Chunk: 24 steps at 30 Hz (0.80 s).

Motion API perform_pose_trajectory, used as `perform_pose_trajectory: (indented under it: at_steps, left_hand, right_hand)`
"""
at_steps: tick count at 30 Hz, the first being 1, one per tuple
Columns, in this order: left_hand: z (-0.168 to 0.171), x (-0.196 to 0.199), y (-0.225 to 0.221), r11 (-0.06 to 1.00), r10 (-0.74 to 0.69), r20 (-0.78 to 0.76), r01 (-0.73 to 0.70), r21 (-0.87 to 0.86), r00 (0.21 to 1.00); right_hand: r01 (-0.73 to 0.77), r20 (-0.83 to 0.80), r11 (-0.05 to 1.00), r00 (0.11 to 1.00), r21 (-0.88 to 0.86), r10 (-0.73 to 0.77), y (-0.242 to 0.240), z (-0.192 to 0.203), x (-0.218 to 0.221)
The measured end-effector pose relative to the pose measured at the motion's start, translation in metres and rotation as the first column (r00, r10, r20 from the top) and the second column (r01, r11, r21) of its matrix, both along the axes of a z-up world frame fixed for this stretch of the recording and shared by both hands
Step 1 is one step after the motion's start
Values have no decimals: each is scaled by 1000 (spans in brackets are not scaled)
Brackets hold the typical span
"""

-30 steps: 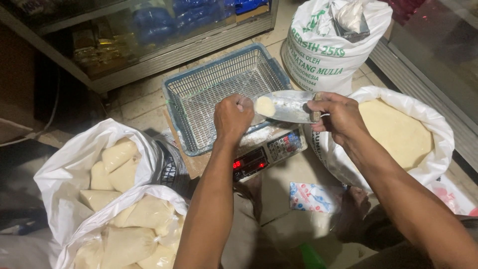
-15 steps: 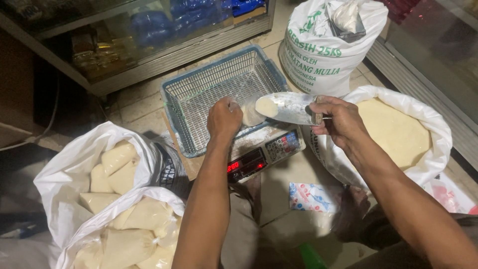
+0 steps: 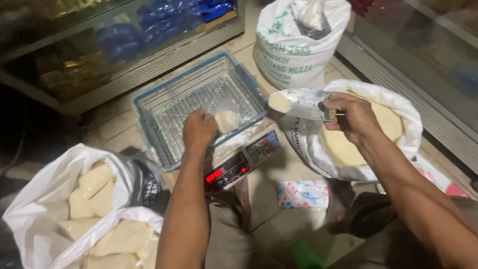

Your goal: The person scoops a soft white food from a large sack onto a digital scale, trims it to a target weight using a metal scraper, places it into a plastic bag, and ties the bag. The process is repeated for multiple portions.

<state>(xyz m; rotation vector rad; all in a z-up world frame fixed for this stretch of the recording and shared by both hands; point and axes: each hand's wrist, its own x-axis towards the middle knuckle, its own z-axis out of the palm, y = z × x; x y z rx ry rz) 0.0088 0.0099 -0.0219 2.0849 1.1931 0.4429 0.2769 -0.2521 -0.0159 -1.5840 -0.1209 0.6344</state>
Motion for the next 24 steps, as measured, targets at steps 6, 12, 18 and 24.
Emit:
perform_pose_trajectory:
  at_steps: [6, 12, 18, 24]
  left_hand:
    - [-1, -2, -3, 1000, 2, -21, -2, 12, 1000]
    - [-4, 0, 0, 998, 22, -10, -22, -50, 1000]
    - [1, -1, 0, 997, 21, 11, -20, -72, 1000]
    - [4, -2, 1, 998, 10, 20, -8, -64, 1000]
  right_hand:
    - [87, 41, 995, 995, -42, -86, -48, -11, 35]
    - [251, 91, 962, 966, -105, -242, -98, -23, 63]
    - [364, 194, 914, 924, -179, -330, -140, -55, 92]
    - [435, 595, 682, 804, -588, 0, -167, -68, 87]
